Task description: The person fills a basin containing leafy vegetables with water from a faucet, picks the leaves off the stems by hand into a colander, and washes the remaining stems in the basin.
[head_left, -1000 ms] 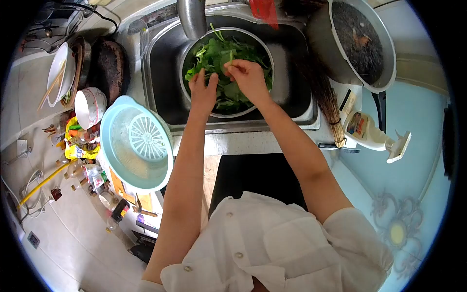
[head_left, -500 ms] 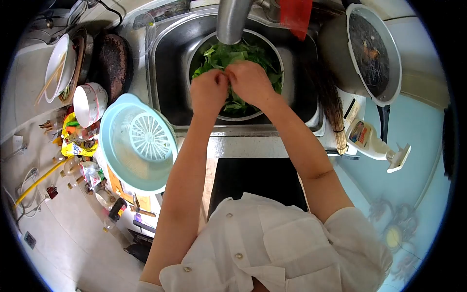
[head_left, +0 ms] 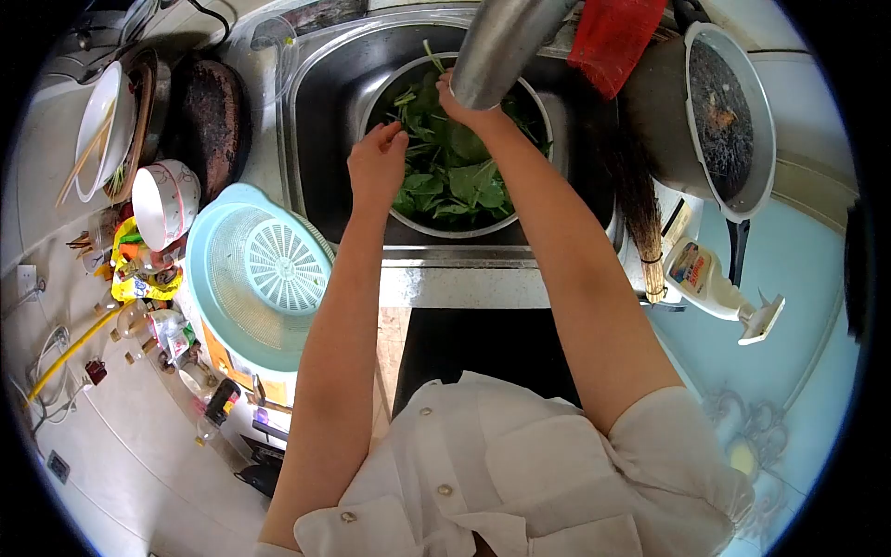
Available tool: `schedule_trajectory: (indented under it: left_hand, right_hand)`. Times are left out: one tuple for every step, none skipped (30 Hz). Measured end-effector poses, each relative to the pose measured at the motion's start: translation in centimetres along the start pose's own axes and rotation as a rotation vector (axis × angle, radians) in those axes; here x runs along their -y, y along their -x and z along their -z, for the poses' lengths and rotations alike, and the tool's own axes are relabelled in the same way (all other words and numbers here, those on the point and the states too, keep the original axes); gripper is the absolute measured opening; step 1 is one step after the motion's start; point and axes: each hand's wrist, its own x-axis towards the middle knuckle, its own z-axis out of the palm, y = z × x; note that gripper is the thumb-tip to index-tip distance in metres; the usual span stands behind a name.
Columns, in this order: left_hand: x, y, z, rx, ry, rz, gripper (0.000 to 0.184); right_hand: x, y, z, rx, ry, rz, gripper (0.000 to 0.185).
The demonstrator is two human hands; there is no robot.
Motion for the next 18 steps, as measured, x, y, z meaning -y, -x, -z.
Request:
schedule_trajectory:
  left_hand:
    - [-0.1,-0.1,0.1,-0.004,0.003,0.001,0.031]
    - [-0.2,0.0,0.2,-0.006,0.063,0.022,0.030]
    - [-0.4,0.1,0.3,-0.006,0.121,0.043,0.028]
    - [-0.8,0.1,0.4,-0.009,0.121,0.044,0.028]
    - [-1.5,0.1,0.3,-0.013,0.215,-0.009,0.027]
    - [-2.4,0.1,0.3,-0.015,0.310,-0.062,0.026]
    - [-3.8,0.4,0.4,-0.017,0.310,-0.063,0.026]
    - [-5.2,0.8,0.6,-0.079,0.382,-0.158,0.023]
    - [-6.0,1.2,0.6,-0.139,0.453,-0.255,0.020]
    - [-6.0,1.2,0.6,-0.131,0.451,-0.258,0.020]
    - [-5.9,1.0,0.8,-0.091,0.516,-0.246,0.017]
    - [-6.1,1.0,1.2,-0.053,0.580,-0.234,0.015]
    - [-6.4,1.2,1.5,-0.048,0.577,-0.241,0.015]
    - [-6.6,1.5,2.0,-0.004,0.661,-0.114,0.012]
    - [-6.8,1.7,2.5,0.041,0.742,0.014,0.009]
    - [-6.1,1.8,2.4,0.032,0.865,0.015,0.007]
    - [-5.8,2.0,2.7,0.038,0.860,0.014,0.007]
    - [-5.6,2.3,3.1,0.045,0.797,0.046,0.009]
  right_hand:
    - [0.4,0.3,1.1,0.000,0.002,0.004,0.021]
    - [0.5,1.1,2.5,-0.100,-0.161,0.092,0.019]
    - [1.2,2.1,4.2,-0.199,-0.327,0.176,0.016]
    - [1.9,2.9,5.8,-0.198,-0.328,0.178,0.016]
    - [2.7,3.6,7.4,-0.174,-0.481,0.233,0.014]
    - [3.5,4.3,8.8,-0.148,-0.633,0.287,0.013]
    - [4.2,5.1,10.0,-0.149,-0.633,0.289,0.013]
    - [4.9,5.9,11.0,-0.089,-0.675,0.319,0.013]
    - [5.1,6.5,11.5,-0.030,-0.716,0.347,0.013]
    - [5.1,6.9,11.5,-0.037,-0.717,0.340,0.013]
    - [5.0,7.4,11.3,0.021,-0.719,0.363,0.015]
    - [5.0,7.8,11.1,0.079,-0.721,0.388,0.016]
    - [5.1,8.0,10.9,0.071,-0.723,0.387,0.016]
    - [5.3,8.3,10.6,0.062,-0.790,0.334,0.017]
    - [5.3,8.4,10.5,0.054,-0.858,0.282,0.018]
    - [5.1,8.4,10.6,0.047,-0.861,0.280,0.018]
    - [4.8,8.4,10.7,0.091,-0.779,0.221,0.016]
    - [4.4,8.4,10.8,0.136,-0.696,0.162,0.013]
